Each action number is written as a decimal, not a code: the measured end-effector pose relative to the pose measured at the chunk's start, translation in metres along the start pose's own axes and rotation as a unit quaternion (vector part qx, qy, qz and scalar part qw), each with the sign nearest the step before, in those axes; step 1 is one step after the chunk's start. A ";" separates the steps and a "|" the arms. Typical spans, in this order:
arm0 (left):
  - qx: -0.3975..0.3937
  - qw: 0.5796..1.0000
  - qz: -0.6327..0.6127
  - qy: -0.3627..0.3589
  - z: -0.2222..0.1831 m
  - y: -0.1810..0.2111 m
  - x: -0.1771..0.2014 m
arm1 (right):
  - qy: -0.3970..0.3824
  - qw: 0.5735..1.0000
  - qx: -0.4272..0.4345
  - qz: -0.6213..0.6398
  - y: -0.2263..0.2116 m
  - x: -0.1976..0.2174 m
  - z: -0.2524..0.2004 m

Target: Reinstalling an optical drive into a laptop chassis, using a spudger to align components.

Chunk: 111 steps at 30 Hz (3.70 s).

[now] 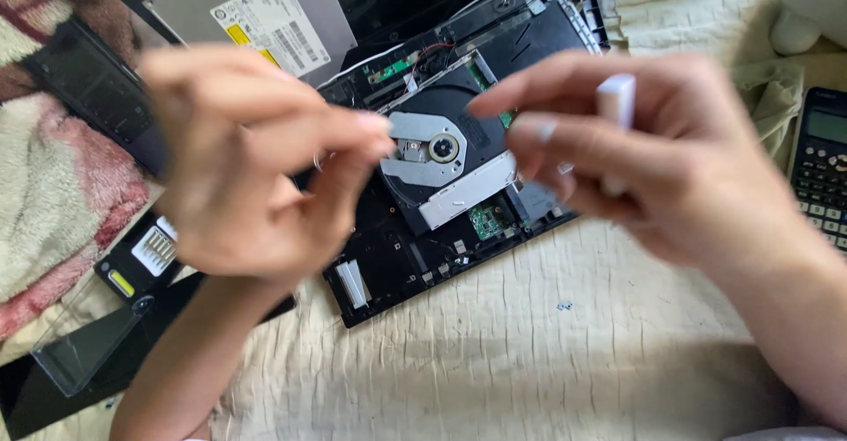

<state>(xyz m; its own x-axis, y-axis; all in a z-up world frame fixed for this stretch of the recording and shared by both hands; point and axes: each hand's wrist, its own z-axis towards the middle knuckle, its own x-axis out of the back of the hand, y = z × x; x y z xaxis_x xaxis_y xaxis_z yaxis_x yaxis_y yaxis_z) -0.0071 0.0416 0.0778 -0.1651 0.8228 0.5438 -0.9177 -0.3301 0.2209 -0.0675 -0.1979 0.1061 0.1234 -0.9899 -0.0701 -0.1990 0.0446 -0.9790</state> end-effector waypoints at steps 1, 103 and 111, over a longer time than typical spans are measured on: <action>-0.027 0.999 0.019 0.013 0.004 -0.005 0.003 | 0.053 0.998 -0.001 -0.022 -0.002 0.003 0.001; 0.414 0.745 -0.497 -0.165 0.001 0.023 -0.015 | -0.041 0.722 0.531 -0.443 0.035 0.012 0.002; 0.221 0.925 -0.270 -0.150 -0.006 -0.023 -0.015 | -0.043 0.724 0.525 -0.446 0.044 0.025 -0.006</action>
<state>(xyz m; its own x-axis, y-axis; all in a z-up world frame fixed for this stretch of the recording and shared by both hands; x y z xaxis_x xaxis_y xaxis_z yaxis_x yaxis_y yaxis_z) 0.0143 0.0397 0.0598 0.4431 0.7790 0.4436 -0.5883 -0.1207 0.7996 -0.0789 -0.2217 0.0629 -0.1838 -0.6780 0.7117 0.8393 -0.4851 -0.2453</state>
